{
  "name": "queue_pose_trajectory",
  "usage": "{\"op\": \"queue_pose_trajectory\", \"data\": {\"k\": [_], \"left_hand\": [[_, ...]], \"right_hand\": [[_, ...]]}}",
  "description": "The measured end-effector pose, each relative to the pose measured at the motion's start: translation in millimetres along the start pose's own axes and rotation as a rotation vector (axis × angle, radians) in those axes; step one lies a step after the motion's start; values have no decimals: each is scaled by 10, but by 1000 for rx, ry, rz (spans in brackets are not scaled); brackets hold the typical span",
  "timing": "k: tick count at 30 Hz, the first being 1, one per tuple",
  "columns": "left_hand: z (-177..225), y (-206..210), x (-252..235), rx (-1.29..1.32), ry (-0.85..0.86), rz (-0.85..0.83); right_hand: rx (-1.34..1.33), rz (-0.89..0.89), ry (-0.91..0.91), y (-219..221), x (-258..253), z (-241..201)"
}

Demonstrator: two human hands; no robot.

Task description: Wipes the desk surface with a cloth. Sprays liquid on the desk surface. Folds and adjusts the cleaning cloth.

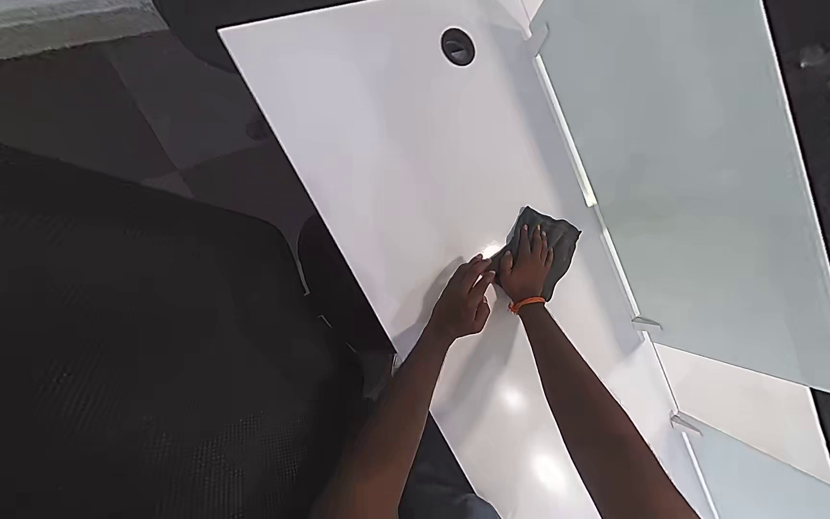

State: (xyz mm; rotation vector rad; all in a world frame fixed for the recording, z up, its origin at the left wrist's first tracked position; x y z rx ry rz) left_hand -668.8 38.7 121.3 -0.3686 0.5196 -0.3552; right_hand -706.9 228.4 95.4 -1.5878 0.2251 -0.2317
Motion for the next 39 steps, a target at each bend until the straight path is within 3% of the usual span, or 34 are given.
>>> {"op": "queue_pose_trajectory", "data": {"k": [7,12,15,17,22,25,28,30,32,35,37,39], "left_hand": [[-209,-877,838,-137,-599,545],[-468,-1533,968,-148,-880,829],[-579,-1882,1000,17,-1067,1067],[-568,-2073,996,77,-1080,1225],[-482,-2392,1121,70,-1133,1145],[-383,-2455,1221,127,-1176,1164],[-280,-2453,1198,159,-1162,1125],[-226,-2410,1155,147,-1155,1077],[-215,-2331,1077,90,-1127,991],[-106,-2184,912,11,-1056,813],[-76,-2077,860,-63,-998,721],[-100,-1963,894,-150,-955,667]], "right_hand": [[-95,-28,-183,47,611,-1144],[-225,-169,-411,74,1150,-2171],[-271,-192,-546,75,1386,-2445],[-315,-175,-641,92,1506,-2471],[-374,-380,-726,16,1806,-2329],[-674,-427,-603,-163,1901,-1936],[-1123,-254,-323,-558,1775,-1213],[-1211,-95,-170,-974,1641,-687],[-1151,65,-91,-1530,1546,-281],[-939,265,-162,-2143,1530,-60],[-694,162,-237,-2047,1532,-174],[-400,-164,-320,-1593,1519,-387]]}}
Point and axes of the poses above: each hand's wrist, its own x-axis away from the middle knuckle, its own y-axis out of the palm, z = x × y, the point moved 7 cm from there along -x, towards the middle knuckle
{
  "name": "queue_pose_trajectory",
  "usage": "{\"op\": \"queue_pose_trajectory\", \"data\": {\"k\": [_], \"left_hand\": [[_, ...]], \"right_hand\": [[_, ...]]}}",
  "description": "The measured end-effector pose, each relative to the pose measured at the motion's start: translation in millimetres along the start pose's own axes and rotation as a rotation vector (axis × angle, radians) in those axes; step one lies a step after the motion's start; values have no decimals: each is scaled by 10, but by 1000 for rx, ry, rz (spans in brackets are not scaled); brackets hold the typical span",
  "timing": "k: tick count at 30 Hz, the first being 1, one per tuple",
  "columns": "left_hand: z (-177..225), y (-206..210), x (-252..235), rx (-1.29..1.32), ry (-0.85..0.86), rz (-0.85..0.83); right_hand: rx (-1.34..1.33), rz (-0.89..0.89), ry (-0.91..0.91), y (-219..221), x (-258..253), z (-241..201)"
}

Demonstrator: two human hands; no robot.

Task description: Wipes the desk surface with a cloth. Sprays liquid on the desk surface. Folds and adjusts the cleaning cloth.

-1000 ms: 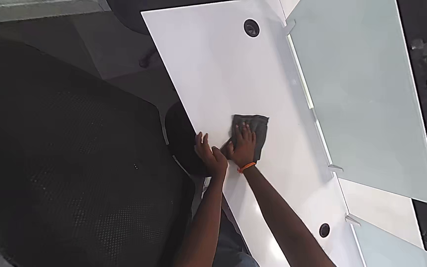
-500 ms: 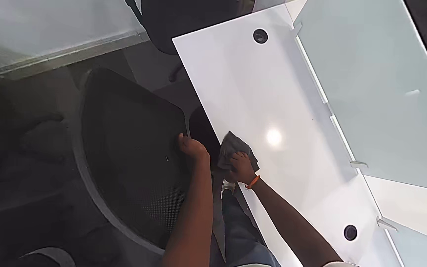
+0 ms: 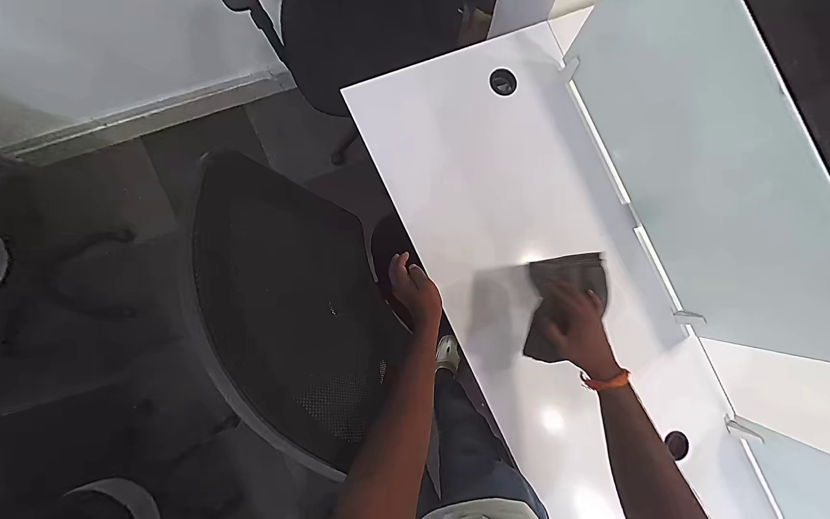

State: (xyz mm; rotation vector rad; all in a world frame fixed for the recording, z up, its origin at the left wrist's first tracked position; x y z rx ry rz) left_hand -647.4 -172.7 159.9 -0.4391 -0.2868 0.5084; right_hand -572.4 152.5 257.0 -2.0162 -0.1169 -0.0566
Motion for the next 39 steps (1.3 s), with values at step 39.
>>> {"op": "queue_pose_trajectory", "data": {"k": [39], "left_hand": [[419,2494,801,-557,1192,-918]], "right_hand": [[116,520,1213,327,-1828,2378]]}}
Point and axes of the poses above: each hand's wrist, its own x-axis away from the middle knuckle, its own y-axis out of the palm, z = x × y, the point moved 7 cm from there along -x, towards the middle knuckle
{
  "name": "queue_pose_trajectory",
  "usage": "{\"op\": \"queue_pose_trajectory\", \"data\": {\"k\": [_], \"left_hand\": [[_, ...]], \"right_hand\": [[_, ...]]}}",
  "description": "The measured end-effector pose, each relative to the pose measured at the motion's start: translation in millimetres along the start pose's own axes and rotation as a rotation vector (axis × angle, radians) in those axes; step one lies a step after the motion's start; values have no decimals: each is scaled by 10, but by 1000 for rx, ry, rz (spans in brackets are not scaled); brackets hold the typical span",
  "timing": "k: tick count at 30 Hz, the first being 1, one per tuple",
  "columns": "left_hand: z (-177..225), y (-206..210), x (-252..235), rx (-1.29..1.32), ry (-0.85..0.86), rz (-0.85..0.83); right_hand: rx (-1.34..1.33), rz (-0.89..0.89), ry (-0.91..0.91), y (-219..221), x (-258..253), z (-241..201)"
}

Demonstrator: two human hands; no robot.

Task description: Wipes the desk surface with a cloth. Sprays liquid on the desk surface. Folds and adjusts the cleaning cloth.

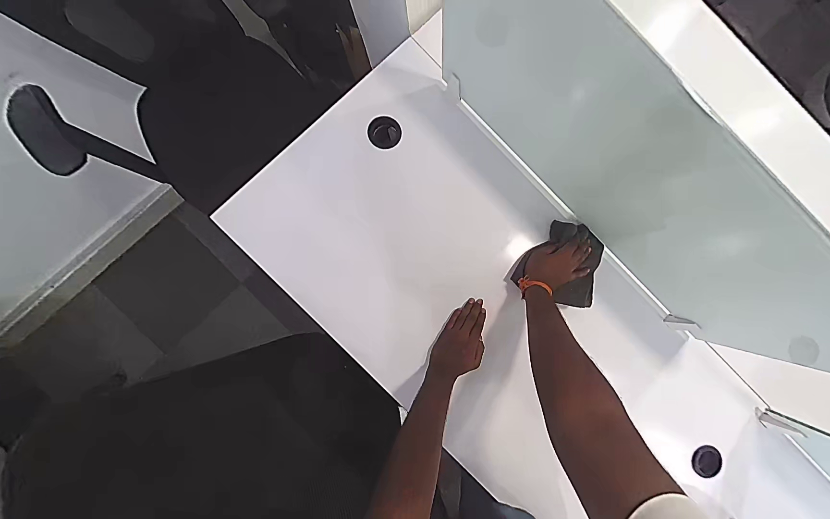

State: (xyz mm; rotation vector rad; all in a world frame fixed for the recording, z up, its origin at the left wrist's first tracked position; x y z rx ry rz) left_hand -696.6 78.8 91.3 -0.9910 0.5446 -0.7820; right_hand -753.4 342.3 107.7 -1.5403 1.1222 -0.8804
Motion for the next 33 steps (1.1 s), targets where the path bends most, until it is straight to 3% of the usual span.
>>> {"op": "queue_pose_trajectory", "data": {"k": [5,10,18,24,29,33], "left_hand": [[7,5,15,-12,2,12],[15,-3,7,-31,-3,-11],[1,10,13,-26,-8,-33],[-14,0,13,-6,-5,-1],[-16,4,2,-35,-13,-4],[-32,9,3,-33,-15,-7]], "right_hand": [[92,56,244,128,-228,-253],[73,44,257,200,-224,-607],[-20,-72,-149,340,-147,-1233],[-145,-103,-609,431,-113,-1456],[-207,-264,-922,310,-276,-1155],[-240,-217,-909,76,-385,-484]]}}
Point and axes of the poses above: each hand's wrist, its own x-axis away from the middle knuckle, its own y-axis out of the palm, z = x × y, the point moved 7 cm from there along -x, towards the middle knuckle
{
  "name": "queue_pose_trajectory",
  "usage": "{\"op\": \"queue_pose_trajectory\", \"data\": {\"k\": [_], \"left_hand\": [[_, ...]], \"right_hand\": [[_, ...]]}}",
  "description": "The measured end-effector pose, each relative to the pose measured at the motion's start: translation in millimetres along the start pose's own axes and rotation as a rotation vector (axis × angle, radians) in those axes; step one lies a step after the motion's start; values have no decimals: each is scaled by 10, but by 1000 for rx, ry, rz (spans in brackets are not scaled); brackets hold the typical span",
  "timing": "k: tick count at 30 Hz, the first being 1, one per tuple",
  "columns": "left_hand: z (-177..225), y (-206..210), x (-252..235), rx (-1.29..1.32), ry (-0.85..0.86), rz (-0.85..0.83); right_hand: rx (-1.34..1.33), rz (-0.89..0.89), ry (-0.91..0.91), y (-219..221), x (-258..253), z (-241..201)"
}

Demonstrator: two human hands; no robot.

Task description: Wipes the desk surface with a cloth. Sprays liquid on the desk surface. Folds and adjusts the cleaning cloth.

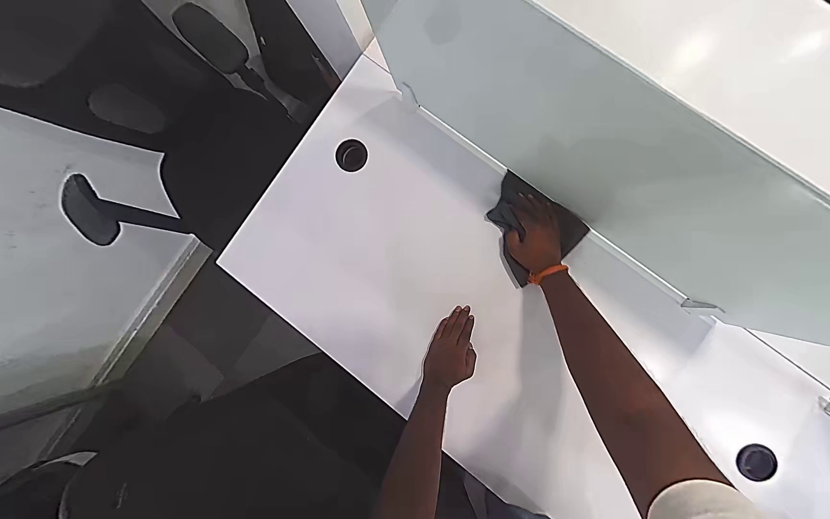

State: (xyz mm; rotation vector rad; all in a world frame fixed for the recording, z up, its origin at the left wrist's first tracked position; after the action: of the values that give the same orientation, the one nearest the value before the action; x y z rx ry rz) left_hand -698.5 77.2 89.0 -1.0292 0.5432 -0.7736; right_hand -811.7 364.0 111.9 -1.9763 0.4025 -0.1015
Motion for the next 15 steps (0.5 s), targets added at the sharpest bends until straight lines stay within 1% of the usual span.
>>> {"op": "queue_pose_trajectory", "data": {"k": [2,7,9,11,12,15], "left_hand": [[-3,-2,4,7,-1,-5],[6,-8,8,11,3,6],[3,-26,-12,6,2,11],[14,-22,2,3,-3,7],[17,-18,6,7,-5,6],[-1,-18,3,12,-6,24]], "right_hand": [[2,23,54,-155,379,183],[68,41,217,-476,1551,643],[116,64,265,-514,1834,704],[169,95,334,-468,1911,654],[189,102,373,-431,1855,591],[217,56,419,-216,1436,324]]}}
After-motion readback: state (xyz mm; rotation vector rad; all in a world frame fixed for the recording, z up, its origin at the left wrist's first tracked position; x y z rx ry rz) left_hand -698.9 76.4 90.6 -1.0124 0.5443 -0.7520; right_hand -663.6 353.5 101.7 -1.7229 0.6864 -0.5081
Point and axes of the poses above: each hand's wrist, its own x-axis away from the middle knuckle, its own y-axis out of the palm, z = x × y, the point moved 7 cm from there along -x, towards the middle knuckle
